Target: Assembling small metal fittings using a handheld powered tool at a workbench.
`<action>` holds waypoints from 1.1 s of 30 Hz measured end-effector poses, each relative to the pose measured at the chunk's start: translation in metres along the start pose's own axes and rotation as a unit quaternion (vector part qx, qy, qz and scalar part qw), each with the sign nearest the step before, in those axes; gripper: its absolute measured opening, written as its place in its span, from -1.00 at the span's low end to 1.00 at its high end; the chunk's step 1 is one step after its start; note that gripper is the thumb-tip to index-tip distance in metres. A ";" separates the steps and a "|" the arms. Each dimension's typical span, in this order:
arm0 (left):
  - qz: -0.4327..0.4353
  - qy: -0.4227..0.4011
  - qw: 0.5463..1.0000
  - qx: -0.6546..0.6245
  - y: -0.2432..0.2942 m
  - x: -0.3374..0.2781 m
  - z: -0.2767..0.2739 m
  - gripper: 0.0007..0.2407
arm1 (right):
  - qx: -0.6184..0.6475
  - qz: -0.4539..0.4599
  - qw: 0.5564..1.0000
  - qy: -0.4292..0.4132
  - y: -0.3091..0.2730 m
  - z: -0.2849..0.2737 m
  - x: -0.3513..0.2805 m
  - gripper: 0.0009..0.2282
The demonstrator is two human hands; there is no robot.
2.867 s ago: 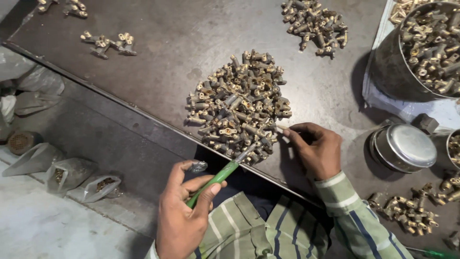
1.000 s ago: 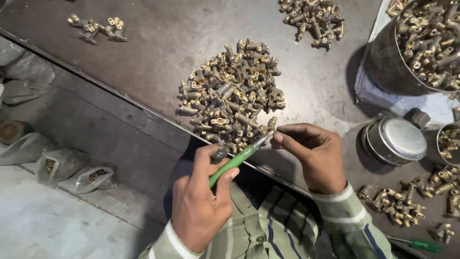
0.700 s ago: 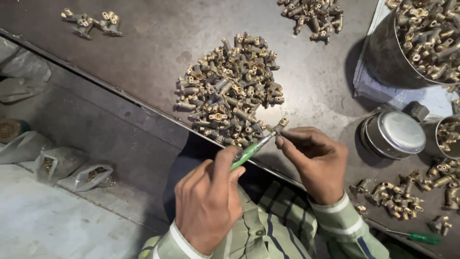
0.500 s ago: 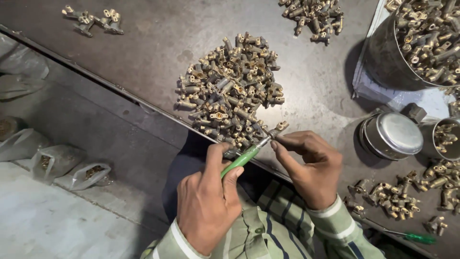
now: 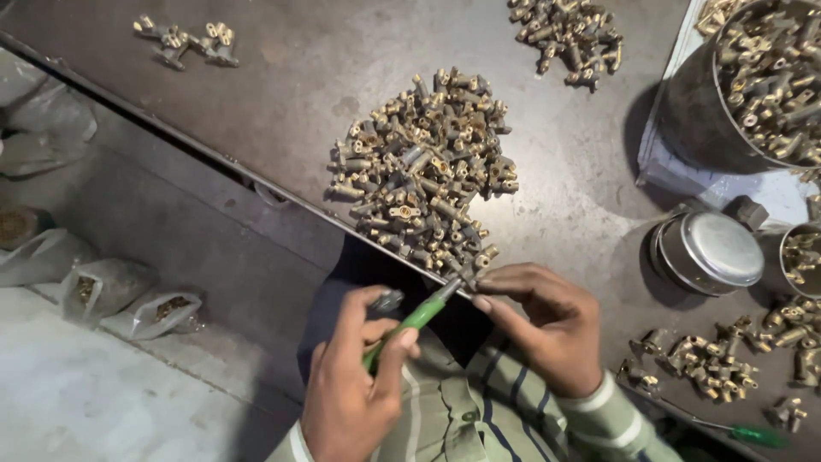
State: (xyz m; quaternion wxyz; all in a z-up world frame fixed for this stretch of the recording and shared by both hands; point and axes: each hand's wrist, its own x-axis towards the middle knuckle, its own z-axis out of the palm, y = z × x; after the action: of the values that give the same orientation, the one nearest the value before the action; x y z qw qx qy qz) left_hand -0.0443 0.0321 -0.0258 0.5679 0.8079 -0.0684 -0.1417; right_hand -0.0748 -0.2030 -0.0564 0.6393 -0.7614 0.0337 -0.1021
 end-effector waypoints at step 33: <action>-0.035 -0.225 0.926 -0.302 0.011 0.028 0.018 -0.44 | 0.099 0.262 0.959 0.036 -0.032 -0.033 -0.014 -0.67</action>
State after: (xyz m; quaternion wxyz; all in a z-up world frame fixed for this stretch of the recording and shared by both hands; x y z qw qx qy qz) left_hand -0.0224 0.0044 -0.0258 0.7493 0.5470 -0.1200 -0.3534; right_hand -0.0977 -0.2266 -0.0212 0.7139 -0.6550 0.2446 0.0392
